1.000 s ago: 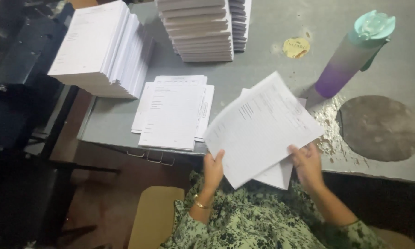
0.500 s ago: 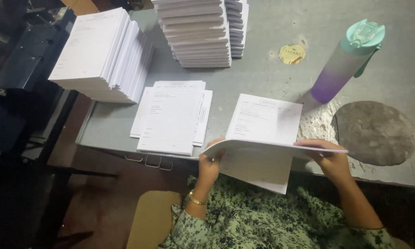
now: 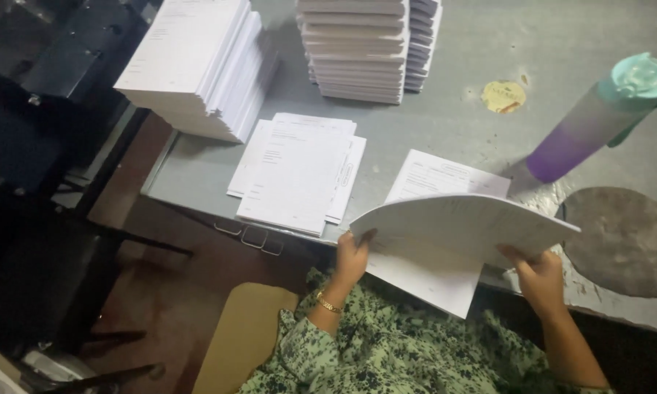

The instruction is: Organizing and checking a stack of printed sheets on a desk.

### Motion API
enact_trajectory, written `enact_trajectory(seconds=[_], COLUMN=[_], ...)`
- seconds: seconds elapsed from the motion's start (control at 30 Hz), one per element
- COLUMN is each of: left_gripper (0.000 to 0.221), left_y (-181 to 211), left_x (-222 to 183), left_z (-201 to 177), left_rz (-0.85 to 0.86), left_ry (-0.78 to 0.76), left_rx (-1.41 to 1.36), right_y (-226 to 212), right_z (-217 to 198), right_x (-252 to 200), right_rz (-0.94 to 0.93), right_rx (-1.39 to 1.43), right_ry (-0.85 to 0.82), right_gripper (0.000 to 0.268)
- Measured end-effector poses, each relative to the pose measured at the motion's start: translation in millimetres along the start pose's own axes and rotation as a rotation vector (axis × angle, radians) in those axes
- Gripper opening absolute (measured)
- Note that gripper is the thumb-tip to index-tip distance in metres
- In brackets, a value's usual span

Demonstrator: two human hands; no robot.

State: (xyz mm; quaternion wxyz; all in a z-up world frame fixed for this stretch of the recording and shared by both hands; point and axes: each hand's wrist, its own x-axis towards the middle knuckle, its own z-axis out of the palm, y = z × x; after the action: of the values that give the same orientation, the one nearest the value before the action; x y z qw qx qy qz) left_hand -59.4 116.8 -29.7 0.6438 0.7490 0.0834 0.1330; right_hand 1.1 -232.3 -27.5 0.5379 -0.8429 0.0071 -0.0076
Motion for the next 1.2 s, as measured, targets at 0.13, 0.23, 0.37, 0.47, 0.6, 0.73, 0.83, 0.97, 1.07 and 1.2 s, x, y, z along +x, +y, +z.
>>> enact_trajectory(seconds=[0.13, 0.23, 0.37, 0.47, 0.6, 0.73, 0.83, 0.97, 1.07, 1.2], left_gripper=[0.026, 0.036, 0.047, 0.037, 0.061, 0.051, 0.027, 0.024, 0.022, 0.023], left_y=[-4, -11, 0, 21, 78, 98, 79, 65, 48, 53], left_x=[2, 6, 8, 9, 1, -26, -43, -49, -44, -35], left_z=[-3, -6, -16, -29, -34, -7, 18, 37, 37, 15], left_rz=[0.182, 0.163, 0.293, 0.017, -0.242, -0.584, -0.560, -0.505, -0.485, -0.524], left_ry=[0.031, 0.000, -0.003, 0.017, 0.045, 0.002, -0.071, -0.005, 0.080, 0.110], left_rx=[0.025, 0.099, 0.529, 0.427, -0.093, -0.415, -0.332, -0.281, -0.242, -0.251], right_y=[16, 43, 43, -15, -145, -181, -201, -146, -131, -143], right_z=[-3, 1, -2, -6, -1, 8, 15, 25, 28, 29], right_x=[-2, 6, 5, -8, -39, -48, -61, -59, -58, -66], right_rz=[-0.076, -0.150, -0.077, 0.007, 0.411, 0.630, 0.641, 0.448, 0.432, 0.506], right_rx=[-0.040, -0.179, -0.151, -0.012, 0.065, 0.148, 0.138, 0.159, 0.218, 0.185], right_ry=[0.026, 0.026, 0.035, -0.024, -0.067, -0.090, -0.103, -0.104, -0.133, -0.220], right_gripper=[0.033, 0.026, 0.027, 0.029, 0.042, 0.036, 0.037, 0.034, 0.037, 0.032])
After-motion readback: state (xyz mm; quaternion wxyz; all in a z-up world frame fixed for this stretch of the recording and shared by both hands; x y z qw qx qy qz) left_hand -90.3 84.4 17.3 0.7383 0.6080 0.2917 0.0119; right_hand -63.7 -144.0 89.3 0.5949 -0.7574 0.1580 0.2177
